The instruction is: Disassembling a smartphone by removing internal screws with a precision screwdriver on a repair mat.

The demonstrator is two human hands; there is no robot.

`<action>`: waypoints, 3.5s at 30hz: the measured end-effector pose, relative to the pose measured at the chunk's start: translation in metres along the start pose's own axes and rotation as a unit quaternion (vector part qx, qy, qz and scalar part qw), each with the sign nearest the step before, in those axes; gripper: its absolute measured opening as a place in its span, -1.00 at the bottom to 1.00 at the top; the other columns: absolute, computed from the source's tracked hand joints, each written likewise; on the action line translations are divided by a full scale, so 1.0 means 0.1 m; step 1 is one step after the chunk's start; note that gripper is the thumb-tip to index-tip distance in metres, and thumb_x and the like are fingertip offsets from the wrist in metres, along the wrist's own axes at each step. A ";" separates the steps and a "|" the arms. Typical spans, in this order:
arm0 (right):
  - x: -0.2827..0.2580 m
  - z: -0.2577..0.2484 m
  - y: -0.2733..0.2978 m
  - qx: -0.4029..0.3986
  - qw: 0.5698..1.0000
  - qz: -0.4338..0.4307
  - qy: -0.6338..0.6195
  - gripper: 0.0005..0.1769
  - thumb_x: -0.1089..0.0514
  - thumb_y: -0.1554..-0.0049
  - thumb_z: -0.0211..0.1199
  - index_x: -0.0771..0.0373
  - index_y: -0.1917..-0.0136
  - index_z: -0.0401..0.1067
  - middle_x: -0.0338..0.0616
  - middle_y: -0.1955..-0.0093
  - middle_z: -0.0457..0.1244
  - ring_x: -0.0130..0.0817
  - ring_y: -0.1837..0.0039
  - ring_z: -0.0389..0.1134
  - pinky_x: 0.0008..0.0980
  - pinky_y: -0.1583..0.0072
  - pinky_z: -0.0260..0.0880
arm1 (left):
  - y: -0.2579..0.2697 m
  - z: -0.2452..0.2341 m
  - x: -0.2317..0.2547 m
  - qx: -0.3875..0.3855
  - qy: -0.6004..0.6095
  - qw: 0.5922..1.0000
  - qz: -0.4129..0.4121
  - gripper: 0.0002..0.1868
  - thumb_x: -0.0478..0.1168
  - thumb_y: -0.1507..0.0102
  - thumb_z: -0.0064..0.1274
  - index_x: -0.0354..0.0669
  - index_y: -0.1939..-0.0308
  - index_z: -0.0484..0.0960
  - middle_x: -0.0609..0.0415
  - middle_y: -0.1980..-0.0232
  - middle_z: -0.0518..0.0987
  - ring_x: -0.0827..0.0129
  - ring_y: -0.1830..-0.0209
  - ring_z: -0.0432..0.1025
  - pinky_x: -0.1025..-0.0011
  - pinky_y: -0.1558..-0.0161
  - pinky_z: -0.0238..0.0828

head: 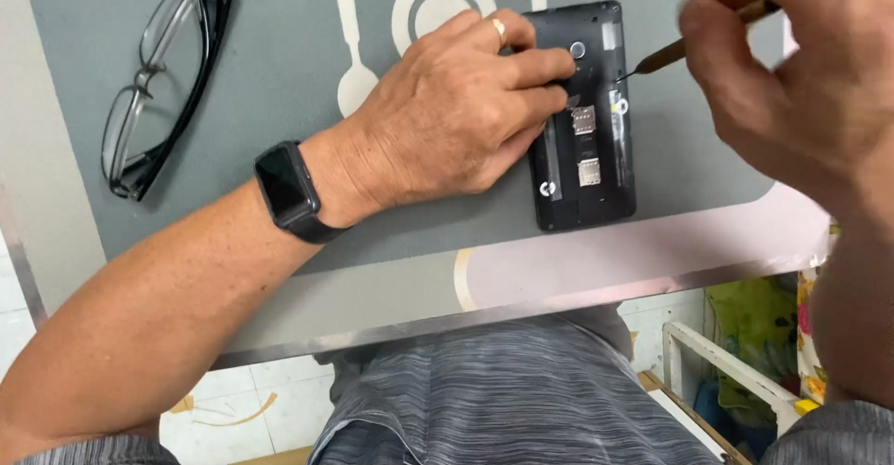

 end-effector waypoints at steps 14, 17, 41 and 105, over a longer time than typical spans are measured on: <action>-0.13 -0.02 -0.06 -0.044 0.993 0.007 -0.108 -0.57 0.70 -0.58 0.17 0.77 -0.67 0.43 0.42 -0.19 0.36 0.21 -0.24 0.46 0.12 -0.31 0.48 | 0.03 -0.14 -0.22 0.085 0.091 0.989 -0.080 -0.84 -0.35 -0.45 0.25 -0.29 -0.11 0.77 -0.06 -0.13 0.74 0.02 -0.04 0.62 0.11 -0.12 0.54; -0.12 -0.05 -0.05 -0.035 0.997 0.003 -0.063 -0.69 0.64 -0.58 0.29 0.72 -0.55 0.49 0.39 -0.21 0.37 0.21 -0.22 0.45 0.19 -0.39 0.48 | 0.07 -0.19 -0.35 0.115 0.049 0.979 -0.161 -0.90 -0.30 -0.44 0.24 -0.20 -0.02 0.77 0.05 0.15 0.64 0.15 0.15 0.53 0.20 0.09 0.43; -0.25 -0.13 -0.13 -0.014 0.996 0.061 0.058 -0.55 0.38 -0.58 0.38 0.42 -0.69 0.61 -0.09 0.06 0.38 -0.21 0.07 0.42 -0.13 -0.14 0.45 | 0.09 -0.30 -0.32 0.081 -0.052 0.984 -0.151 -0.85 -0.32 -0.44 0.16 -0.03 0.23 0.62 0.16 0.44 0.45 0.25 0.48 0.34 0.28 0.42 0.24; -0.33 -0.20 -0.12 -0.009 0.999 -0.002 0.050 -0.56 0.38 -0.39 0.24 0.17 -0.50 0.50 -0.34 -0.11 0.50 -0.33 0.07 0.49 -0.22 0.04 0.43 | -0.05 -0.04 0.46 0.059 0.034 0.997 -0.043 -0.86 -0.24 -0.40 0.26 -0.28 0.14 0.74 -0.17 0.00 0.75 0.04 0.02 0.61 0.15 0.04 0.56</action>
Point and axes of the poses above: each hand's wrist, its own y-axis away from the middle knuckle, its own z-axis out of the palm, x = y × z, the point moved 8 cm from there along -y, towards the middle knuckle
